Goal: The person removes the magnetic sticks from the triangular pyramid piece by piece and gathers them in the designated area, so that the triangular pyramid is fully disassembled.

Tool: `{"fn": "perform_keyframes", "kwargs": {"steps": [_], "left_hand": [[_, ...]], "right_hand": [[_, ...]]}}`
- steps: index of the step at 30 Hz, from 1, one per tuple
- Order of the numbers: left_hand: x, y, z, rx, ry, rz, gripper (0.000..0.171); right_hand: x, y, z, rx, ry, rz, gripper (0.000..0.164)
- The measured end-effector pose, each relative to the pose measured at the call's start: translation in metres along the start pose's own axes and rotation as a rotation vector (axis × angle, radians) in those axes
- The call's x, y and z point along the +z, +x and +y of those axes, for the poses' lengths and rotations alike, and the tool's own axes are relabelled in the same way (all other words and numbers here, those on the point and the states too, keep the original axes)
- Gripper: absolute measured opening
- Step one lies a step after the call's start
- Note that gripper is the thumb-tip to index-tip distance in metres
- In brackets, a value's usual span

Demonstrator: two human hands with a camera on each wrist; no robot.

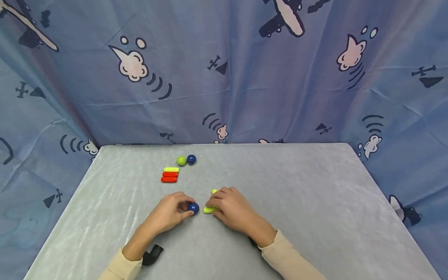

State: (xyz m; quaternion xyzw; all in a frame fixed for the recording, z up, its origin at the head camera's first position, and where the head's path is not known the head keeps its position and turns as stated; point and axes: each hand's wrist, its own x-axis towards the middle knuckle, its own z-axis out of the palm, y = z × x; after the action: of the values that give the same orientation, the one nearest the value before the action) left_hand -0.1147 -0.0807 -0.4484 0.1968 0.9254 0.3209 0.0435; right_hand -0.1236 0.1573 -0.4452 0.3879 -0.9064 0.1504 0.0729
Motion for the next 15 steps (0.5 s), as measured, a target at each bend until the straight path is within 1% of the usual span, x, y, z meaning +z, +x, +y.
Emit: {"fn": "perform_keyframes", "kwargs": {"steps": [4, 6, 11, 15], "left_hand": [[-0.005, -0.001, -0.003, -0.05, 0.011, 0.008, 0.023], [-0.006, -0.001, -0.005, -0.064, 0.016, 0.012, 0.023], [-0.006, -0.001, -0.007, -0.073, 0.019, -0.012, 0.024], [-0.006, -0.001, -0.005, -0.072, 0.028, -0.031, 0.025]], "right_hand": [[-0.011, -0.011, 0.008, 0.1, 0.013, -0.01, 0.028], [-0.015, -0.017, 0.013, 0.141, 0.007, -0.021, 0.029], [-0.015, -0.025, 0.018, 0.195, 0.028, -0.067, 0.028], [-0.015, -0.027, 0.021, 0.203, 0.058, -0.1, 0.027]]}}
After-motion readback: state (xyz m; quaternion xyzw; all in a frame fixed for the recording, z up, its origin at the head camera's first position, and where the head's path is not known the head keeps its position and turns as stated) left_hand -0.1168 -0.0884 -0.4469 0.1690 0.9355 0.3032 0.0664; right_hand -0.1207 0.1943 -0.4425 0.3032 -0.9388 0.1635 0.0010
